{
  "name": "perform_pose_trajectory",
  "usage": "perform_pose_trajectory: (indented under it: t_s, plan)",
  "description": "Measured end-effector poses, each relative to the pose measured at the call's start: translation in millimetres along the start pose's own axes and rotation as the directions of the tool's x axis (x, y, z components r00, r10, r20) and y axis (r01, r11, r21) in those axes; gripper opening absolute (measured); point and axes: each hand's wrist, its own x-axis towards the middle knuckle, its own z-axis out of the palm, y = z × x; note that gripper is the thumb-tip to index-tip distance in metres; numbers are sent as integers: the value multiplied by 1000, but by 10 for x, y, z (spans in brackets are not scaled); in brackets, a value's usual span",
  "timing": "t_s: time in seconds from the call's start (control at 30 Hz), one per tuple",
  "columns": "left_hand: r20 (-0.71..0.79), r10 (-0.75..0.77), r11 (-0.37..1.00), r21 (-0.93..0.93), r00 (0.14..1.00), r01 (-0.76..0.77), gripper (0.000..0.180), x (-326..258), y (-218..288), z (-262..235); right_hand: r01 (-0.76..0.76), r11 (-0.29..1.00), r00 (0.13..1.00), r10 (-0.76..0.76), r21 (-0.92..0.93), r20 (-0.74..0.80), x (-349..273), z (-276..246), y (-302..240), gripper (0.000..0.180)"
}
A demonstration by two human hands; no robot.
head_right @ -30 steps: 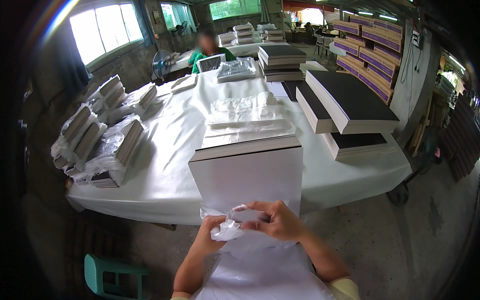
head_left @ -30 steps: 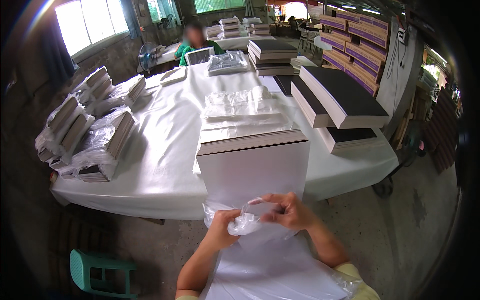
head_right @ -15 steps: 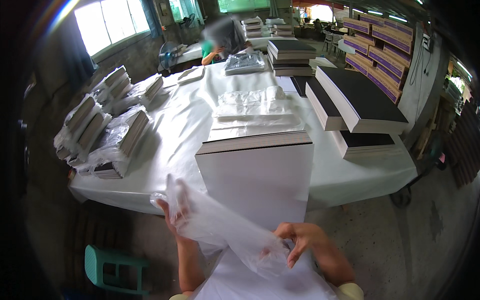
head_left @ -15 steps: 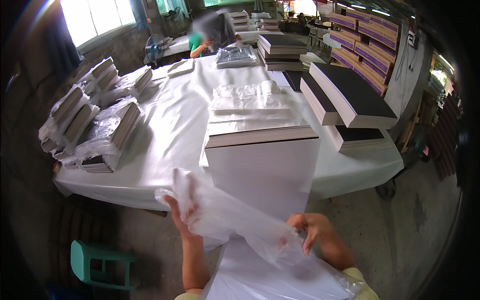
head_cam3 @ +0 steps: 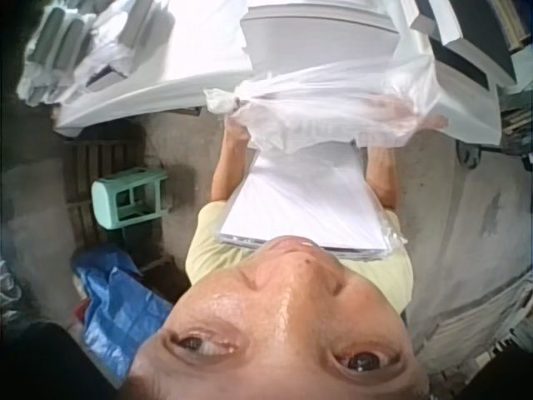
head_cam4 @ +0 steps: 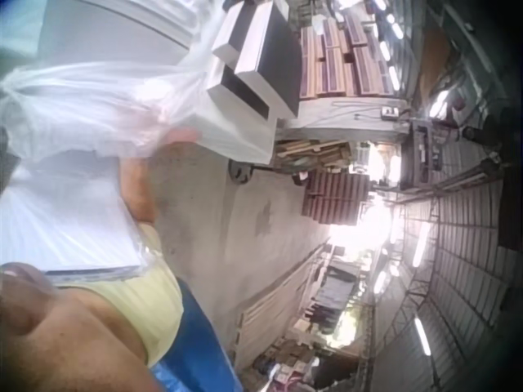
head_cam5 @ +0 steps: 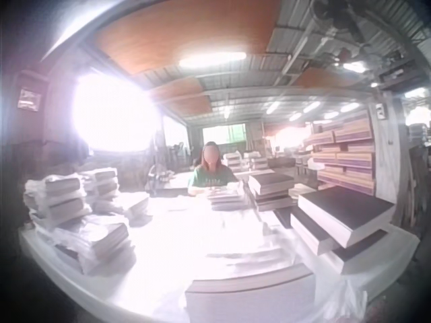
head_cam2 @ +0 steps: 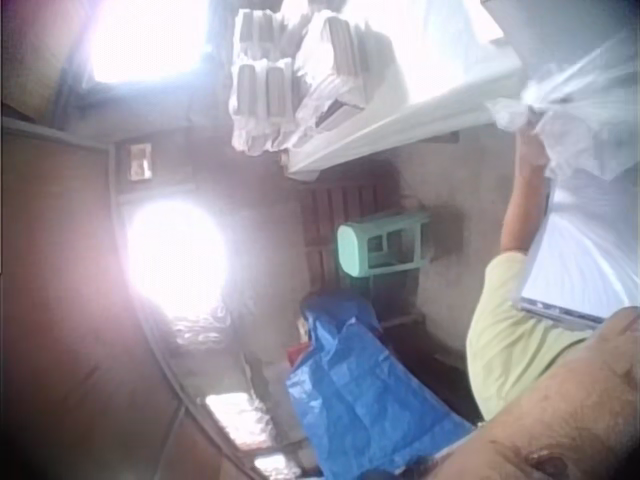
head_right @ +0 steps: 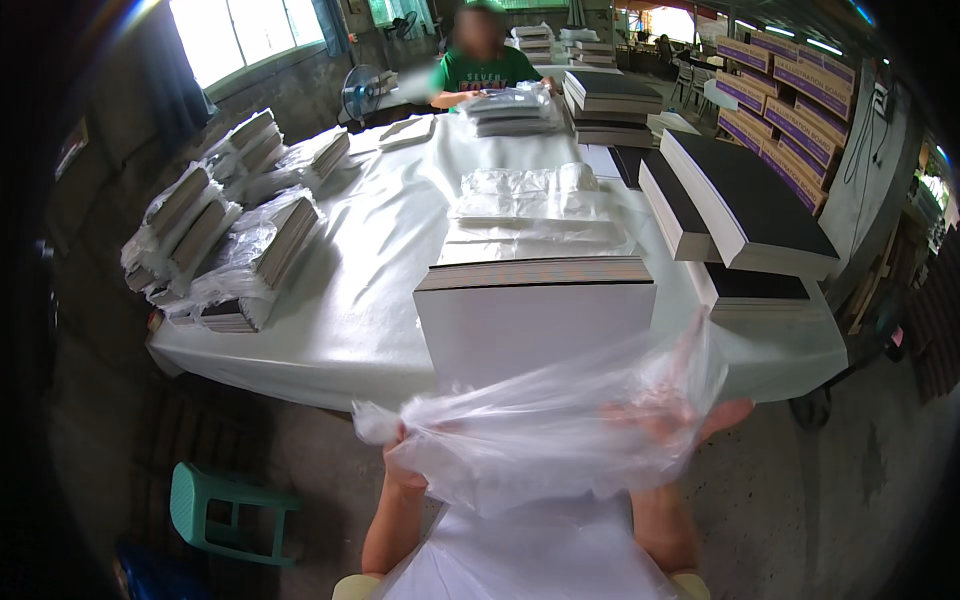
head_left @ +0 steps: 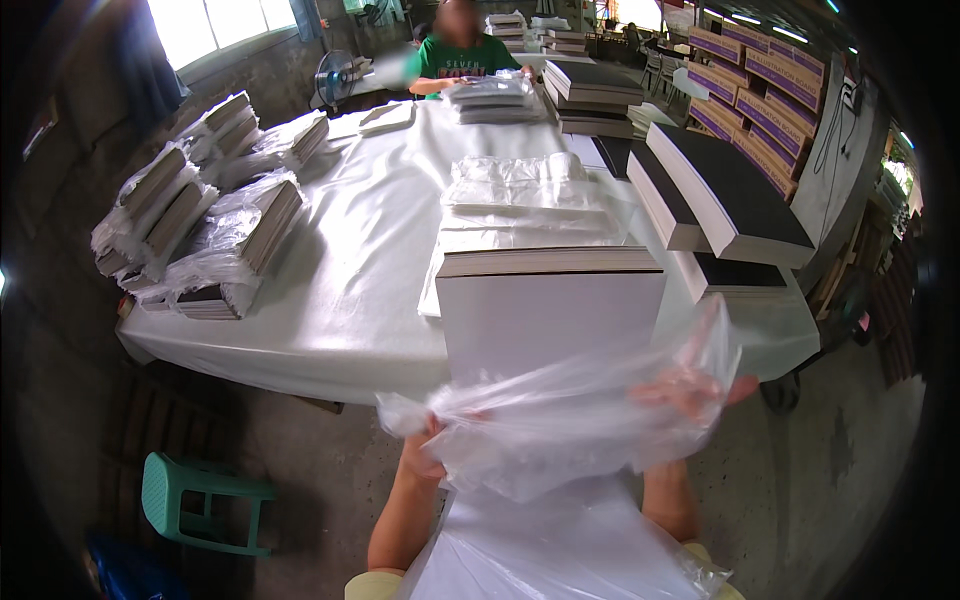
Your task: The person places a large black book into a clear plastic bag by hand, pulling the bag over the book and folding the plastic.
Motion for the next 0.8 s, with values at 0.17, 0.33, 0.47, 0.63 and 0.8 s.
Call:
perform_pose_trajectory:
  t_s: [0.17, 0.33, 0.47, 0.63, 0.8]
  plan:
    - [-415, 418, 902, 84, 808, -424, 57, 91, 181, 645, -245, 932, 957, 188, -267, -222, -158, 113, 292, 80]
    - [-402, 496, 864, 137, 770, -485, 53, -3, 346, 526, -907, 411, 343, 582, -97, -737, -390, 149, 159, 32]
    - [-255, 413, 906, 215, 874, -365, 51, -77, 407, 465, -923, 333, 294, 292, -192, -910, -631, -17, 47, 29]
    - [-170, 133, 677, 735, 976, 36, 51, -126, 652, 519, -432, 860, 421, -73, -271, -904, -652, 60, -52, 13]
    - [-283, 203, 467, 869, 938, 161, 47, 4, 680, 669, -332, 906, 664, 27, -262, -747, -648, 83, -166, 9]
